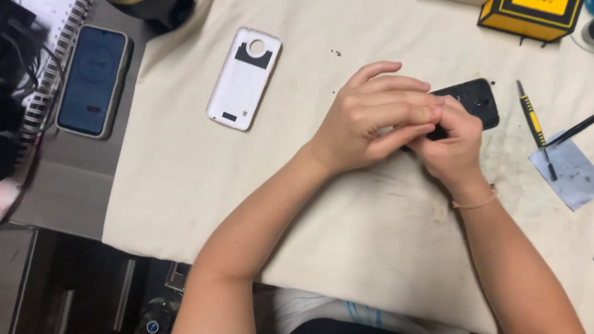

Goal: The person uses a precision screwdriver to remove screws from the back of a black mobile phone. They place the removed screws on the work surface and continue unscrewing additional fasteners from the device.

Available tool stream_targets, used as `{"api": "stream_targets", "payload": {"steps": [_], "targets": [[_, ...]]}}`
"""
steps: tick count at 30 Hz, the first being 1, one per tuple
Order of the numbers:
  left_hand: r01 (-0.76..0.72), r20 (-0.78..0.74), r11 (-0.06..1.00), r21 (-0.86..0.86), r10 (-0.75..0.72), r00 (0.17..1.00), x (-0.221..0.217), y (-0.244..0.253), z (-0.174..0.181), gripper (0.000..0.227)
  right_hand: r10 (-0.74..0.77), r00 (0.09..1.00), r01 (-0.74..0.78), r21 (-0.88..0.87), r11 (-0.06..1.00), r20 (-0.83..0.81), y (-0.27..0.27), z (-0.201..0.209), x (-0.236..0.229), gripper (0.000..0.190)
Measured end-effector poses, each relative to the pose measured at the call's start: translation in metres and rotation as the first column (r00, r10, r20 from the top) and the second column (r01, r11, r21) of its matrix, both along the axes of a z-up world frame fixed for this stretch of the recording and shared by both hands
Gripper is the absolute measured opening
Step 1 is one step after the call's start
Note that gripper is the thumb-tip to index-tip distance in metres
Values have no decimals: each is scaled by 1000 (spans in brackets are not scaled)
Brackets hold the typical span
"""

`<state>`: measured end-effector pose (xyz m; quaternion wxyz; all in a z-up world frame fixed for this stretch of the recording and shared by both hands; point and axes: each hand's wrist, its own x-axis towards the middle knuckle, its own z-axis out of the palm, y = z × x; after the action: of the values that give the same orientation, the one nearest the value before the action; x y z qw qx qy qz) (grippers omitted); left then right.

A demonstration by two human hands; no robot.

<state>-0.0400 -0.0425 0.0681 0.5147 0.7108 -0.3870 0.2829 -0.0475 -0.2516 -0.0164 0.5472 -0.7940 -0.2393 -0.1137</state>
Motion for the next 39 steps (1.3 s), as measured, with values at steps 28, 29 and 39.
{"api": "stream_targets", "payload": {"steps": [28, 29, 39], "targets": [[-135, 8, 991, -11, 136, 991, -12, -11, 4, 7, -17, 999, 15, 39, 999, 51, 19, 43, -26, 19], [-136, 7, 991, -11, 136, 991, -13, -12, 4, 7, -17, 999, 15, 38, 999, 51, 15, 37, -26, 19], [-173, 41, 985, 4, 172, 984, -10, -10, 1, 9, -8, 999, 9, 23, 1000, -39, 13, 55, -22, 14]]}}
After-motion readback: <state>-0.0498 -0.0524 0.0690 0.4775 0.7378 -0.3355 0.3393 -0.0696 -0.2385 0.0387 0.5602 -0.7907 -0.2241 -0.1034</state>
